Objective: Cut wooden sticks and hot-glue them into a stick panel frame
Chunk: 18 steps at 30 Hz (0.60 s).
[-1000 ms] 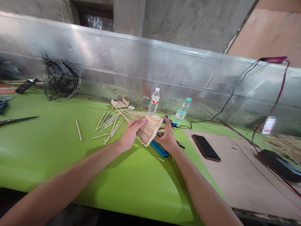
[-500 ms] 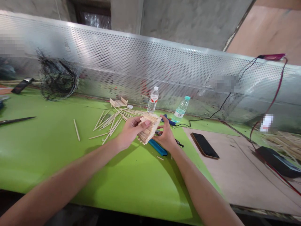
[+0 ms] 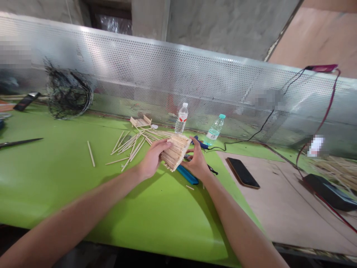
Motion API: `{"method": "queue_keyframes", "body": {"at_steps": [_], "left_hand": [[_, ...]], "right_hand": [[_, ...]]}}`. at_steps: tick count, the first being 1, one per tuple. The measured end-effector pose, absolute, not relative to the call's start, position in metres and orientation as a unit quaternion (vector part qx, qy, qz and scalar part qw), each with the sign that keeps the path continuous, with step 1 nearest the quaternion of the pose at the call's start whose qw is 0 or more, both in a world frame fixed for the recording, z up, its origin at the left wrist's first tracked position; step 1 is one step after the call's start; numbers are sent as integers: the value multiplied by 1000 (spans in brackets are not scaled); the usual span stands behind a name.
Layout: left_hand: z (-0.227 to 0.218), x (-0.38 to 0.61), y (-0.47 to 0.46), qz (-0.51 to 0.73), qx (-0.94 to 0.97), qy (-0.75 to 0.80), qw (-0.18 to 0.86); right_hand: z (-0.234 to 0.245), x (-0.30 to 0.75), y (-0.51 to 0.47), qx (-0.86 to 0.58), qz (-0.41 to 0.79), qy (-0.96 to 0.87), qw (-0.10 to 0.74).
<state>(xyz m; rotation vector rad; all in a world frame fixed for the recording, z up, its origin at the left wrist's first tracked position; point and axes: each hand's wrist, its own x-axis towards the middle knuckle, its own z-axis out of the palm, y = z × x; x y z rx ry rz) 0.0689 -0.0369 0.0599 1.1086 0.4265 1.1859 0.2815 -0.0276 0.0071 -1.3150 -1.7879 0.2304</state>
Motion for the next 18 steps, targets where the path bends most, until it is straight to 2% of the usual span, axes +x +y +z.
{"method": "queue_keyframes", "body": {"at_steps": [18], "left_hand": [[62, 64, -37, 474, 481, 196, 711]], "right_hand": [[7, 281, -27, -527, 111, -719, 440]]}}
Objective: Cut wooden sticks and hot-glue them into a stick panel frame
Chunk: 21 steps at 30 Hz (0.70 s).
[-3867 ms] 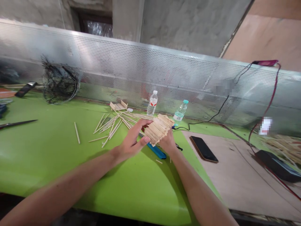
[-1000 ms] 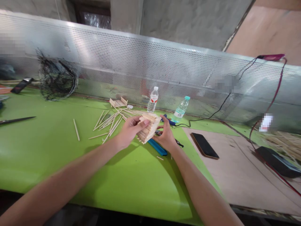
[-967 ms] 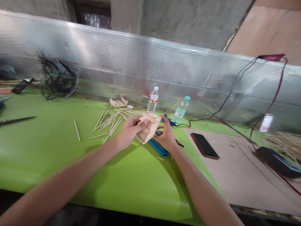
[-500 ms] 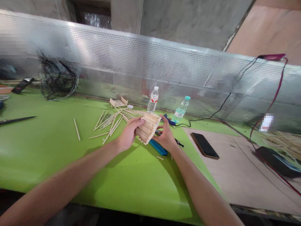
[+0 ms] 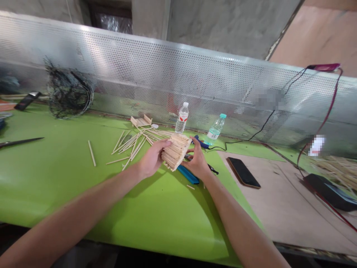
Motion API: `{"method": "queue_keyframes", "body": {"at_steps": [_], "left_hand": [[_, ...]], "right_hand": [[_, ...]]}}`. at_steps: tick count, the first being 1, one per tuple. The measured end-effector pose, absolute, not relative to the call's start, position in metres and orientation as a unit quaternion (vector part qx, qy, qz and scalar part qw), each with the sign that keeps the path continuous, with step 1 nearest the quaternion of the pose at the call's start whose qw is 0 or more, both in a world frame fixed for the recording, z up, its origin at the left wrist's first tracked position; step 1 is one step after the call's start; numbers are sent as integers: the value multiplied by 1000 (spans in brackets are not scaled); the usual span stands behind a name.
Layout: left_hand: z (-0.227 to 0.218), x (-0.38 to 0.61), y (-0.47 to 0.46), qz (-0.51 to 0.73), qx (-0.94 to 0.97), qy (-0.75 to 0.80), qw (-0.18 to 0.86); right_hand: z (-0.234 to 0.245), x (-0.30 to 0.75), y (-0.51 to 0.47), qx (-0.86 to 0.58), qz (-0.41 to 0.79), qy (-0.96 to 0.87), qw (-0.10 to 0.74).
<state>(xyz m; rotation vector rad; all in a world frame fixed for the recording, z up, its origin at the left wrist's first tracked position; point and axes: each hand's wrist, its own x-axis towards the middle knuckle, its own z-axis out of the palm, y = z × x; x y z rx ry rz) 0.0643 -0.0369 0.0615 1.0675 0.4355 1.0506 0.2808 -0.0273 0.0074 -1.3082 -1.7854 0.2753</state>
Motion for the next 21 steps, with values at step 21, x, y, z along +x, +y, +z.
{"method": "queue_keyframes", "body": {"at_steps": [21], "left_hand": [[61, 70, -29, 559, 505, 145, 642]], "right_hand": [[10, 282, -26, -538, 101, -656, 521]]}}
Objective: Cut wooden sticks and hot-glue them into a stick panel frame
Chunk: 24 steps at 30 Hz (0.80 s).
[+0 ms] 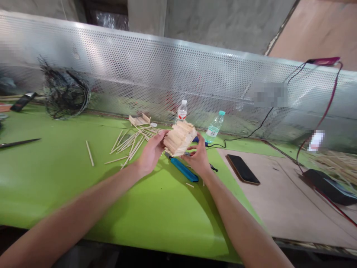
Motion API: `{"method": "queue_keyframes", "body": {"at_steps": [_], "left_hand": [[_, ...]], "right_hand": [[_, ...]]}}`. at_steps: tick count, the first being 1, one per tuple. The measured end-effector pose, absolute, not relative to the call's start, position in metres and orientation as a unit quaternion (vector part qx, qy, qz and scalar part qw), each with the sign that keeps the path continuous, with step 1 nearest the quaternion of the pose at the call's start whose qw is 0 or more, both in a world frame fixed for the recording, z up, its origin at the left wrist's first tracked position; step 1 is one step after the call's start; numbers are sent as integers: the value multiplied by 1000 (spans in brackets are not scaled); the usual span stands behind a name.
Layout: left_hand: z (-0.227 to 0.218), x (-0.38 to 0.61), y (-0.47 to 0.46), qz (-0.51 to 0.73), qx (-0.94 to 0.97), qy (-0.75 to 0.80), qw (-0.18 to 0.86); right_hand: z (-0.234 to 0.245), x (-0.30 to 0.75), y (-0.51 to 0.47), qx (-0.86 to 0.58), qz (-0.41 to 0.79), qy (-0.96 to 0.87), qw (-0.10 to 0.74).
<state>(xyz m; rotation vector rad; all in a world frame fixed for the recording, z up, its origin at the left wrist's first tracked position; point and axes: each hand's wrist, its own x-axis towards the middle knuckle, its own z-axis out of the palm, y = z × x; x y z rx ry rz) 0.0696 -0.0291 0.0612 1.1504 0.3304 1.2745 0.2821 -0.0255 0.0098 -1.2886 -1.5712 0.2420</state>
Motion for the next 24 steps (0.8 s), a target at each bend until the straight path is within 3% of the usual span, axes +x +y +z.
{"method": "queue_keyframes", "body": {"at_steps": [9, 15, 24], "left_hand": [[58, 71, -29, 541, 581, 188, 578], [52, 69, -23, 557, 644, 204, 483], [46, 68, -29, 496, 818, 232, 175]], "right_hand": [[27, 267, -34, -425, 383, -547, 611], [50, 269, -48, -397, 500, -568, 519], [55, 264, -61, -290, 642, -586, 400]]}}
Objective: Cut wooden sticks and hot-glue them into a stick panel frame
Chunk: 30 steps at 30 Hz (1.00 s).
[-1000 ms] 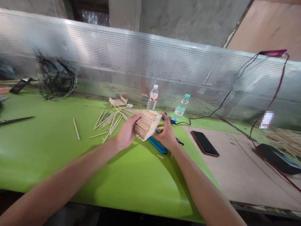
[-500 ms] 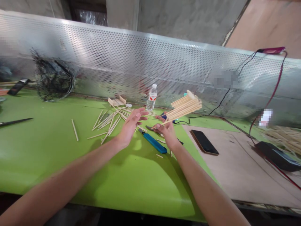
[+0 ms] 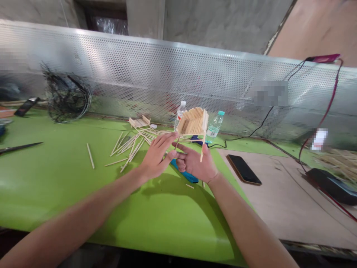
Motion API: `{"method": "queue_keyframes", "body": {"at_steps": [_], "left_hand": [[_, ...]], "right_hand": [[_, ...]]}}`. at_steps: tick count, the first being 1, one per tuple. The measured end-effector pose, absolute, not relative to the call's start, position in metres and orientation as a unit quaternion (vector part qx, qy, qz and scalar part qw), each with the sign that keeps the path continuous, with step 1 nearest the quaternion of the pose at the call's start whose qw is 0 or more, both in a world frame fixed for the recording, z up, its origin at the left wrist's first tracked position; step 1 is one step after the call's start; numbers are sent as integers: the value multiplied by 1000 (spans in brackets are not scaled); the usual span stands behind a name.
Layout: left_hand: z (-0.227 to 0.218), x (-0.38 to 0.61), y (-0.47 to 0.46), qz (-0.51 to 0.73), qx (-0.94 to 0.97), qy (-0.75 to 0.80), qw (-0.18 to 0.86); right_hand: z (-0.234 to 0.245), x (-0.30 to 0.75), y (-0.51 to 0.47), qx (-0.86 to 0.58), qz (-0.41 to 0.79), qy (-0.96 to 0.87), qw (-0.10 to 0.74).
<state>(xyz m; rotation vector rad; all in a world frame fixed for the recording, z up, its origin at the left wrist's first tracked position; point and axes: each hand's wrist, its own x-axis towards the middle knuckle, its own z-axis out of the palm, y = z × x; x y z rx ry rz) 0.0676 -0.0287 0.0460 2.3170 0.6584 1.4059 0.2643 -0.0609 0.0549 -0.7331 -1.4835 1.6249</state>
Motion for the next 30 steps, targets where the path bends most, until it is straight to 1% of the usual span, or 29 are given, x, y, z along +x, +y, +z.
{"method": "queue_keyframes", "body": {"at_steps": [4, 7, 10, 15, 19, 21, 25, 30], "left_hand": [[47, 68, -30, 506, 826, 222, 114], [53, 67, -35, 501, 834, 209, 99], [60, 67, -40, 480, 842, 218, 116], [65, 66, -44, 490, 828, 228, 149], [68, 65, -44, 489, 815, 234, 204], [70, 64, -43, 483, 812, 232, 232], [69, 65, -42, 468, 814, 213, 270], [57, 69, -41, 446, 840, 194, 239]], "right_hand": [[49, 262, -64, -222, 681, -605, 347], [48, 260, -68, -190, 690, -625, 312], [50, 259, -71, -191, 690, -627, 307], [51, 259, -72, -201, 692, -626, 298], [50, 258, -71, -215, 686, -630, 293], [48, 259, -70, -229, 679, -629, 301], [45, 262, -66, -252, 654, -618, 356], [47, 263, -66, -331, 564, -646, 394]]}}
